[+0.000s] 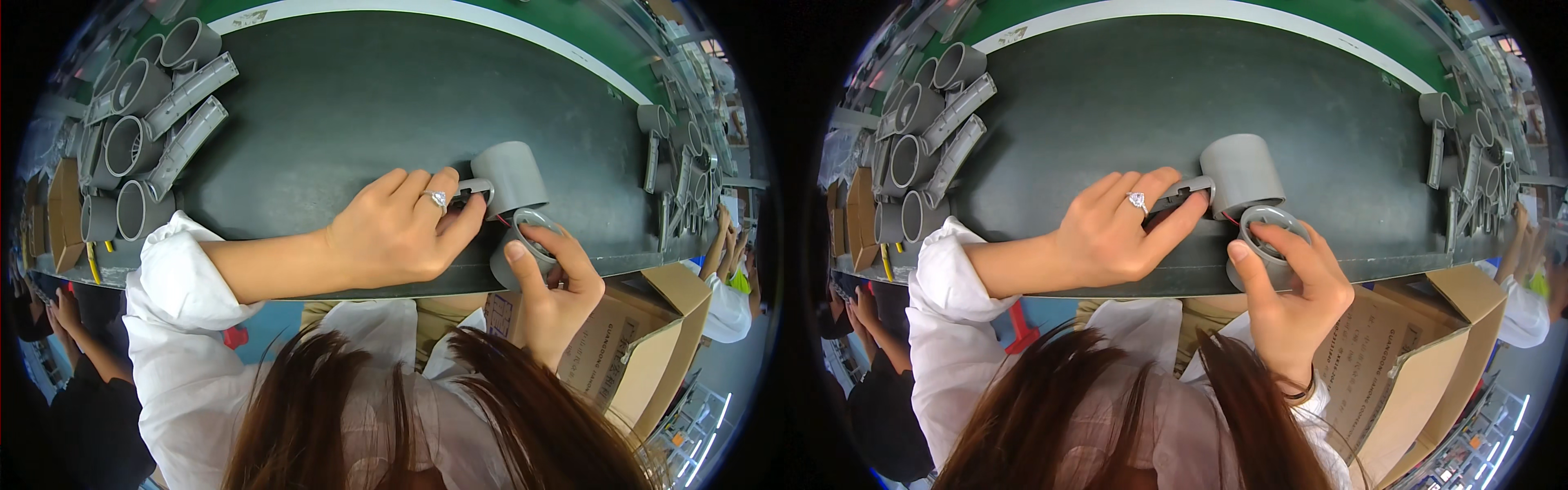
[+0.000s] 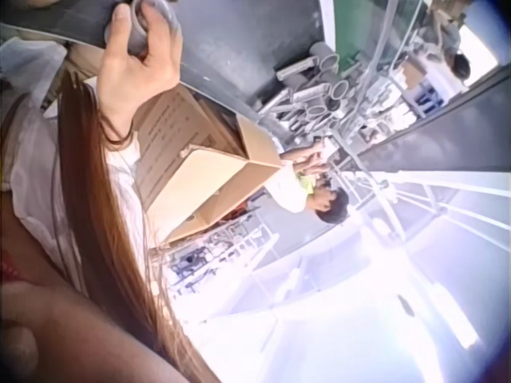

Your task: Assembling plastic housings and internal components of hair dryers on a factory production line.

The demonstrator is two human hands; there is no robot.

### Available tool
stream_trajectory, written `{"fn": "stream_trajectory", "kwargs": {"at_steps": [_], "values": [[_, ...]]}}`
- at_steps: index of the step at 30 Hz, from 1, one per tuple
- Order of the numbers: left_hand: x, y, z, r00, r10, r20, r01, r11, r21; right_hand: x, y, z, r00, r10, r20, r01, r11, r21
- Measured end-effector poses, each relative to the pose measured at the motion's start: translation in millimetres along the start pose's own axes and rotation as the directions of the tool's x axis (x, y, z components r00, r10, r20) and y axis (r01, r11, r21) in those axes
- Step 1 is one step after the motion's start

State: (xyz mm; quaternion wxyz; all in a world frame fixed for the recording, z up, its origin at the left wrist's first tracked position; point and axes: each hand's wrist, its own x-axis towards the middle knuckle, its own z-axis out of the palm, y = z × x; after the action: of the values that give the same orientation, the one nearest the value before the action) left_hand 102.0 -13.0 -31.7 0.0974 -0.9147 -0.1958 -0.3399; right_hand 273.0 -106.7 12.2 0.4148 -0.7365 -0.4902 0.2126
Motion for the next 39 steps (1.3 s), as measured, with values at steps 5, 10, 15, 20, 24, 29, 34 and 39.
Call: {"fn": "stream_trajectory", "kwargs": {"at_steps": [5,10,15,20,24,29,34,39], "values": [[1,-3,4,1.0,-0.017,-0.001,0.017,1.0,0.006,2,-12,7,0.995,-0.092,-0.028,0.086,0.983,-0.163],[3,3,2,0.993,-0.077,0.086,0.078,0.997,-0.013,2,-8,17,0.976,-0.208,-0.067,0.187,0.954,-0.234],[9,8,11,0.996,-0.091,0.013,0.092,0.995,-0.027,0,-10,13,0.972,-0.221,-0.086,0.194,0.95,-0.245],[6,4,15,0.999,-0.038,0.02,0.039,0.997,-0.067,0,-8,16,0.969,-0.23,-0.089,0.203,0.949,-0.241],[7,4,13,1.0,0.017,0.026,-0.016,1.0,-0.011,-1,-4,18,0.947,-0.292,-0.132,0.254,0.935,-0.247],[14,8,5,0.998,-0.038,0.049,0.035,0.997,0.069,-1,-3,18,0.921,-0.332,-0.203,0.271,0.922,-0.277],[13,3,5,0.996,-0.027,0.087,0.009,0.979,0.205,0,-5,18,0.914,-0.344,-0.216,0.277,0.916,-0.289],[16,-2,1,0.984,-0.073,0.16,0.058,0.994,0.095,3,2,19,0.78,-0.593,-0.197,0.482,0.772,-0.414]]}}
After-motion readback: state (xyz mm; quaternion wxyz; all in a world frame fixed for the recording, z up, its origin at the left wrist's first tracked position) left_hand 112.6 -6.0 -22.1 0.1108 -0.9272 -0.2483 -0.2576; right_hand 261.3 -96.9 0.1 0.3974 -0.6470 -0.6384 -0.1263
